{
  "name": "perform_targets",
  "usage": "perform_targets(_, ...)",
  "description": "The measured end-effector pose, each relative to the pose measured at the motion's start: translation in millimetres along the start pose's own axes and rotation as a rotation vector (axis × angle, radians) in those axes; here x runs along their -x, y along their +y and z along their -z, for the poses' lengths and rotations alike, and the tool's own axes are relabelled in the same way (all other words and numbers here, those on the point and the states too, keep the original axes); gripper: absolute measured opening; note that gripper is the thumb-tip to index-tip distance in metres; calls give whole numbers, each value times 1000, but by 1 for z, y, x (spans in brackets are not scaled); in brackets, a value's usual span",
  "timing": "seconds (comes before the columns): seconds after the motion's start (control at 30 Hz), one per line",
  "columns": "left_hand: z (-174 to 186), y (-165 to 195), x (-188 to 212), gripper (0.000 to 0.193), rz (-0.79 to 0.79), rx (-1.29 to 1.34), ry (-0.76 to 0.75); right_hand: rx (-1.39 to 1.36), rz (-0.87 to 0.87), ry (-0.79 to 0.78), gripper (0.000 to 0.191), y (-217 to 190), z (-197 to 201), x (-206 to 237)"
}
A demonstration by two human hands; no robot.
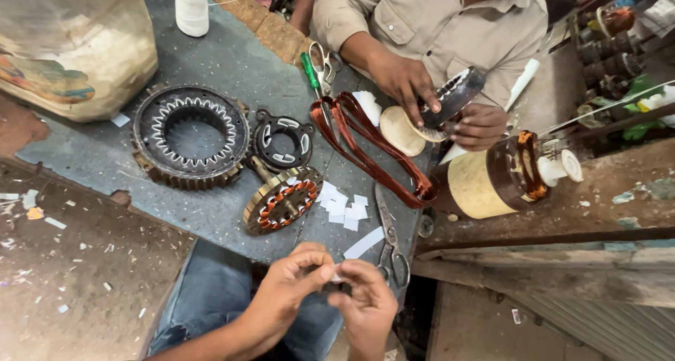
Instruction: The person cuts small pieces of white insulating material using scissors and places them into the slots of a circular electrical component with copper windings. The person repeats this process multiple times while another person works nearby.
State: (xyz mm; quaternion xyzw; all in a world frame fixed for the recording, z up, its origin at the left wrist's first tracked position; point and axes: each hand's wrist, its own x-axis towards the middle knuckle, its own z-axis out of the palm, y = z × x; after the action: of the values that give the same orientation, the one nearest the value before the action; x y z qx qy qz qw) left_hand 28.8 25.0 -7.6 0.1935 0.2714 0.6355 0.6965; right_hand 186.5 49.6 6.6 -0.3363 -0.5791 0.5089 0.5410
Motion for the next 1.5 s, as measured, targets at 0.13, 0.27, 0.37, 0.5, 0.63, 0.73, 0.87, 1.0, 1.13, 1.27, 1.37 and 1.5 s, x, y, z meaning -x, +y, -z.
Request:
perform_targets(0.13, -6, 7, 3, 17, 5, 9, 34, 236, 21, 195, 22, 15, -2, 8)
perform_targets(0.27, -4, 28, 5, 17, -129, -402, 88, 323, 31, 155, 20, 17, 4, 4)
perform_targets(0.37, -1, 40, 11, 17, -144, -655, 132, 387, 25, 112, 22, 18, 4, 4)
perform_targets(0.5, 2, 48, 16, 16, -187, -682, 76, 353, -31, 36, 20, 17, 4, 4)
perform_targets(0.63, 14, 47, 20, 10, -214, -774, 33, 241, -113, -57, 21, 18, 4, 2)
perform_targets(0.73, 27, 40, 21, 9, -132, -701, -4, 271, -132, -88, 20, 18, -4, 0)
perform_targets(0.87, 44, 34, 24, 6, 28, -347, -15, 365, -51, -218, 24, 2, -22, -7)
perform_targets(1.0, 55, 47, 27, 8, 26, -111, -90, 553, 198, -437, 35, -24, -42, -26)
perform_targets(1.13, 53, 71, 29, 11, 47, -129, -90, 562, 386, -434, 30, -30, -61, -43)
perform_targets(1.27, 43, 105, 32, 19, -464, -855, 128, 616, 274, -201, 28, -23, -71, -61)
perform_targets(1.37, 36, 129, 23, 27, -913, -1222, 288, 519, 242, -103, 25, -17, -83, -76)
perform_targets(1.5, 35, 138, 6, 38, -719, -1121, 269, 424, 299, -75, 24, -10, -109, -85)
